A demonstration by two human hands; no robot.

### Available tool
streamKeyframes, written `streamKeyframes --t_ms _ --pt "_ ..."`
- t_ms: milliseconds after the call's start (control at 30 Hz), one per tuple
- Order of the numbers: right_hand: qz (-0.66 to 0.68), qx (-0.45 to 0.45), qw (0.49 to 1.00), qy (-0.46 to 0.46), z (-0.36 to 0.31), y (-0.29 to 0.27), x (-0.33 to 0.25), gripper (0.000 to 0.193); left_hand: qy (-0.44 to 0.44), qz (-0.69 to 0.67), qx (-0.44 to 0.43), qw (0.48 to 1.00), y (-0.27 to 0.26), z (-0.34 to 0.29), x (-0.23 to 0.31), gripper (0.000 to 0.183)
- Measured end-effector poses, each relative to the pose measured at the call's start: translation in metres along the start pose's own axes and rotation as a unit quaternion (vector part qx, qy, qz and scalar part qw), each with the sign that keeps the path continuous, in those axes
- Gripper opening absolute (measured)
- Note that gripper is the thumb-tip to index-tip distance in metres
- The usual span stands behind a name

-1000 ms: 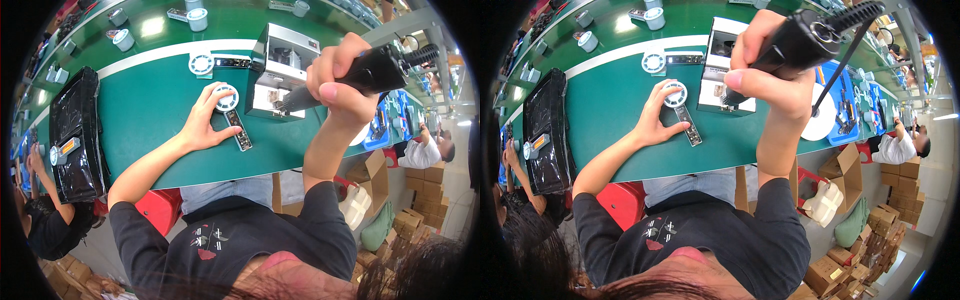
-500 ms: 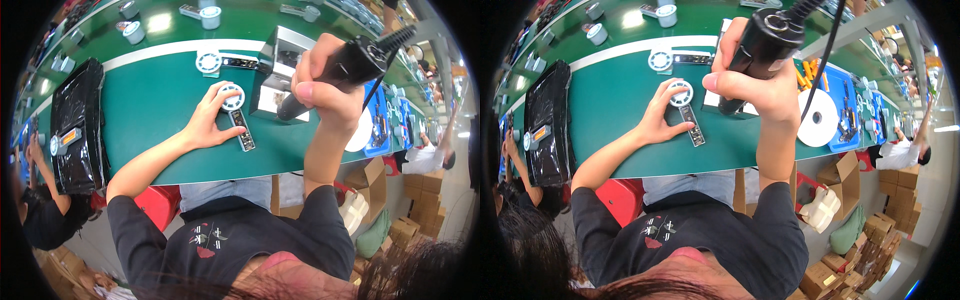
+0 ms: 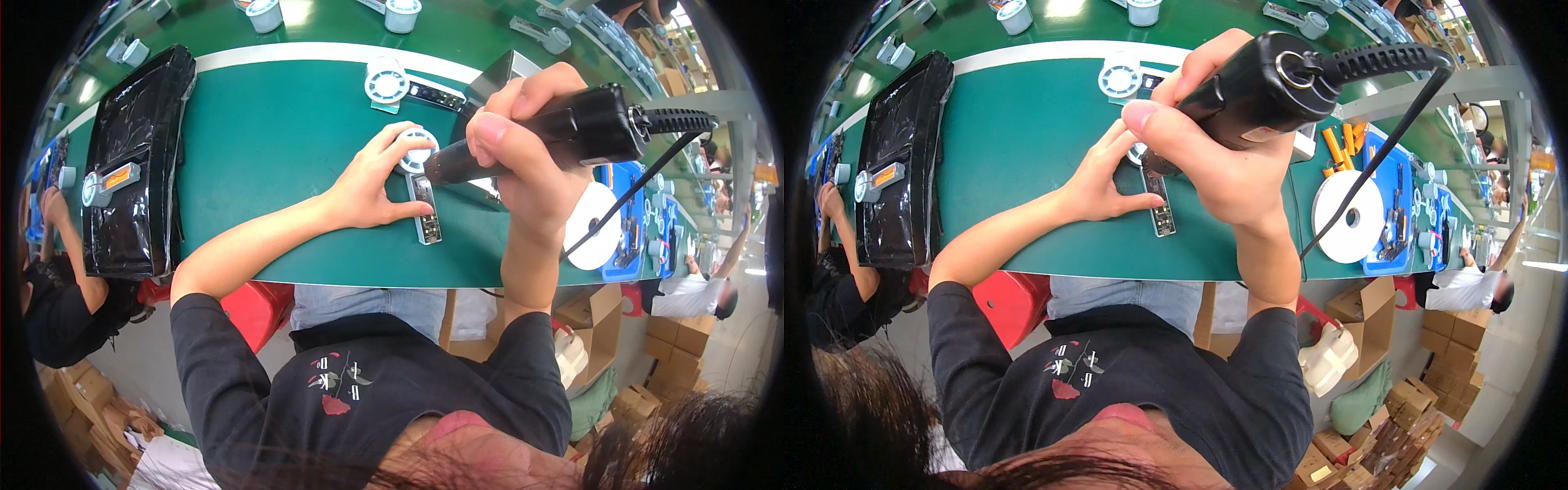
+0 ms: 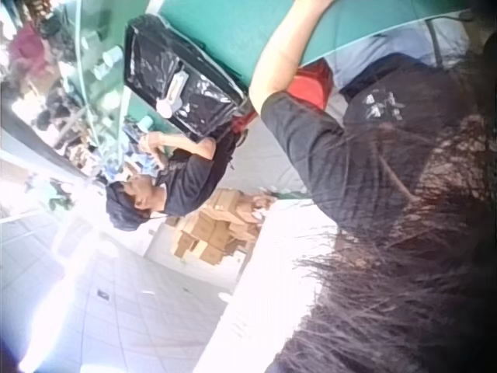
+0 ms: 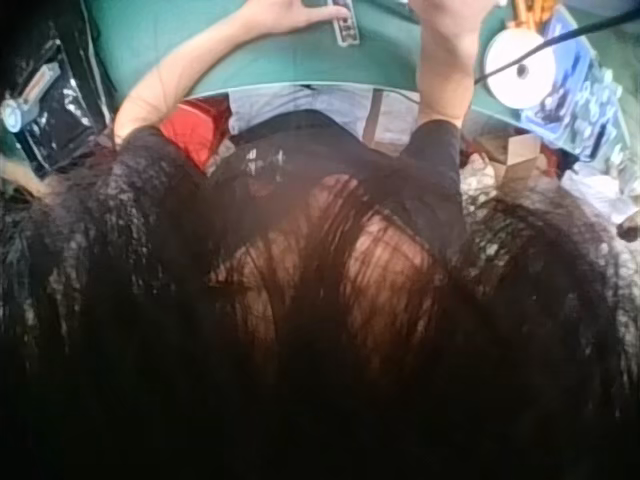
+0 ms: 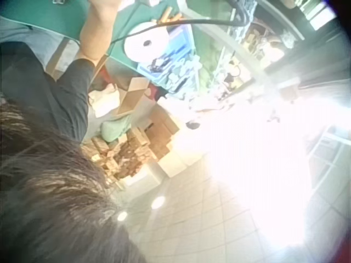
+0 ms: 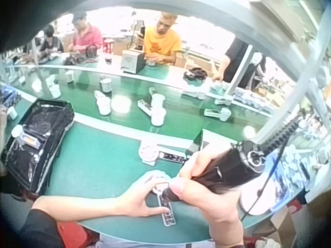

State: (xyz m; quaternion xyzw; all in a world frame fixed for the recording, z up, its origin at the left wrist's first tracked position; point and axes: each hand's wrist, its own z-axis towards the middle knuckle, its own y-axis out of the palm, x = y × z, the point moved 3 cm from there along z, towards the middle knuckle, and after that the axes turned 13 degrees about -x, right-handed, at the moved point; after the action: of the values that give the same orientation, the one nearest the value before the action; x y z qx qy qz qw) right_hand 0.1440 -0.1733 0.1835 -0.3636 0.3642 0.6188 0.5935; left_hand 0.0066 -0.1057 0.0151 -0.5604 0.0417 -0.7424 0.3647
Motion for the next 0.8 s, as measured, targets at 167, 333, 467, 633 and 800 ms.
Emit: streamKeyframes --t_ms 167,333,467,633,800 --pt "0.02 -0.018 0.999 -0.022 0.002 -0.005 0.011 0.032 0.004 0.005 0.008 1.0 0.001 0.0 -0.001 0.085" --pt "-0.035 -0.034 0.999 -0.014 0.003 0.008 0.009 0.033 0.001 -0.004 -0.008 1.0 0.002 0.0 -0.006 0.086" --pt "-0.063 -0.082 0.994 -0.032 0.006 0.011 0.017 0.033 -0.004 -0.044 0.008 0.999 0.004 -0.003 -0.008 0.09" --pt "-0.071 -0.073 0.995 -0.021 0.0 0.015 0.025 0.034 0.016 -0.052 0.036 0.998 0.009 0.0 -0.013 0.091" --pt "-0.046 -0.116 0.992 -0.029 0.004 0.019 0.017 0.034 0.025 0.032 0.02 0.999 0.0 0.001 0.005 0.094"
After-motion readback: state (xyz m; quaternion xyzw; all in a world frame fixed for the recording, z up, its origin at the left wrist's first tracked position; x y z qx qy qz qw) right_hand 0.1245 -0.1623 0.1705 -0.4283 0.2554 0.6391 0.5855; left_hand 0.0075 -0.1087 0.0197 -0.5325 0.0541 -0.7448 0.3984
